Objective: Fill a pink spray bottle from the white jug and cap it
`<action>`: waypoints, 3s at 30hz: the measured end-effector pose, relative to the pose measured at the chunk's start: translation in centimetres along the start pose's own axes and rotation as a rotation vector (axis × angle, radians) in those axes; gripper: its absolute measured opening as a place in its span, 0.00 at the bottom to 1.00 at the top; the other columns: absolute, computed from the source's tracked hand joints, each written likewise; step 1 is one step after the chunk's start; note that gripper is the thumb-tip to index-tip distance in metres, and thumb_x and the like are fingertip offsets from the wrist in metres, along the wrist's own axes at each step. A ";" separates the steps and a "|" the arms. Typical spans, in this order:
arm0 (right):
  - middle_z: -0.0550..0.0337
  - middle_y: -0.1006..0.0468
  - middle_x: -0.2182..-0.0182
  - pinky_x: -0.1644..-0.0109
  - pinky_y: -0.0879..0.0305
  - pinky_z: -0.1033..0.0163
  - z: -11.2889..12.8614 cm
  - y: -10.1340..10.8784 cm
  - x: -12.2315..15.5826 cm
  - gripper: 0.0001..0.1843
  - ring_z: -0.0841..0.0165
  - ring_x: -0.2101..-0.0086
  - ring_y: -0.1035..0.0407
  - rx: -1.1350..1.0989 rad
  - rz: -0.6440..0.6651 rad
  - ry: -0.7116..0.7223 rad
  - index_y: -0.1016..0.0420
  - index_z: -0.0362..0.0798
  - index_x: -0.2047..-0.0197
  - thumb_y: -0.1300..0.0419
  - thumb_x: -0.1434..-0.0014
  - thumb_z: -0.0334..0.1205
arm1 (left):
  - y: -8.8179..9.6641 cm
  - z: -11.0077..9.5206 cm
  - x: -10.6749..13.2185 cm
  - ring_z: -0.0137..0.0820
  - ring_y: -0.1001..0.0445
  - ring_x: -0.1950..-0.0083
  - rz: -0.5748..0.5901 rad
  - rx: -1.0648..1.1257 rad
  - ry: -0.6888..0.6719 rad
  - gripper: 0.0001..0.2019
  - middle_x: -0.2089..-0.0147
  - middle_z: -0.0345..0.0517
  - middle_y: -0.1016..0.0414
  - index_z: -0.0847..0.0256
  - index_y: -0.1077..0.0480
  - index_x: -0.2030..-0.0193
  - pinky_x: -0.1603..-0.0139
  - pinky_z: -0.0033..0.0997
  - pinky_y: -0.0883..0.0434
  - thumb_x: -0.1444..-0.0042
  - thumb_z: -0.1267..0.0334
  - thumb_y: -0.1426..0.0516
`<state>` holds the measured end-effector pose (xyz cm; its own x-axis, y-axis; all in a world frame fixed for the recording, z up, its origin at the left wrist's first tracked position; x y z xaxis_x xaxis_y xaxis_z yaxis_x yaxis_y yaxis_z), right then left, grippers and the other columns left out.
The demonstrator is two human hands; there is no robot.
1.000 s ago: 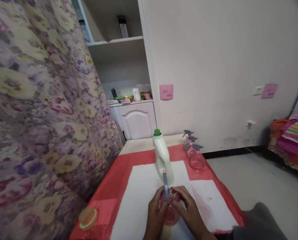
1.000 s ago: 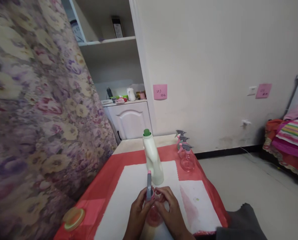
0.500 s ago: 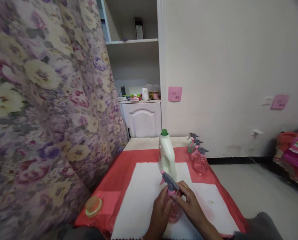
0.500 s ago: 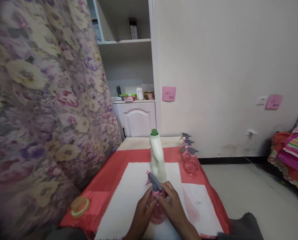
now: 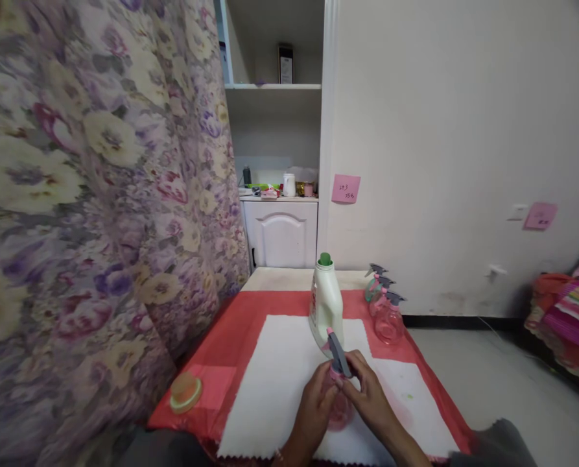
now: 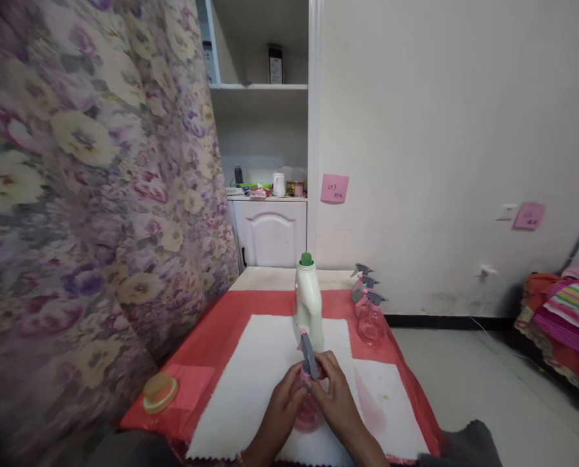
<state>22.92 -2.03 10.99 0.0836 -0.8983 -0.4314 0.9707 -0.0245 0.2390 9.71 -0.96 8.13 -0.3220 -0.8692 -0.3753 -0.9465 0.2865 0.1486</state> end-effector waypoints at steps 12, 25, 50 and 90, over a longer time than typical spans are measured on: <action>0.64 0.33 0.70 0.63 0.40 0.63 0.1 0.4 -0.6 0.12 0.66 0.68 0.36 0.068 -0.060 -0.072 0.25 0.49 0.67 0.42 0.56 0.27 | 0.4 -0.2 -0.2 0.39 0.30 0.40 0.015 0.050 0.024 0.25 0.41 0.47 0.26 0.58 0.34 0.43 0.36 0.40 0.37 0.50 0.73 0.45; 0.63 0.30 0.71 0.64 0.39 0.64 -0.1 1.0 -1.1 0.07 0.67 0.69 0.36 -0.032 0.026 -0.088 0.23 0.47 0.67 0.38 0.53 0.35 | 0.5 0.2 -0.1 0.40 0.30 0.40 -0.022 -0.002 0.047 0.26 0.42 0.48 0.26 0.58 0.33 0.43 0.37 0.41 0.36 0.52 0.73 0.44; 0.60 0.27 0.63 0.59 0.34 0.61 -1.3 -0.7 1.6 0.21 0.63 0.64 0.31 0.059 -0.288 -0.099 0.23 0.51 0.57 0.38 0.57 0.27 | 1.1 -0.7 -1.7 0.42 0.30 0.38 -0.022 -0.031 0.088 0.21 0.40 0.52 0.27 0.61 0.32 0.43 0.36 0.43 0.36 0.42 0.58 0.44; 0.59 0.31 0.63 0.59 0.35 0.61 1.1 0.1 0.1 0.18 0.66 0.64 0.32 -0.058 -0.179 -0.058 0.25 0.50 0.51 0.42 0.46 0.30 | 0.7 -1.4 -2.4 0.42 0.25 0.50 0.052 -0.045 -0.018 0.15 0.50 0.49 0.22 0.58 0.29 0.48 0.48 0.38 0.29 0.42 0.64 0.45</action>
<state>22.79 -2.61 11.94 -0.1027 -0.9058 -0.4111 0.9804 -0.1621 0.1122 9.86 0.73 10.46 -0.3717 -0.8459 -0.3824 -0.9265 0.3124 0.2097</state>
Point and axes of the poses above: each hand's wrist, its own x-axis away from the middle knuckle, its own y-axis out of the back of the hand, z = x × y, the point moved 4 cm from there along -x, towards the middle knuckle
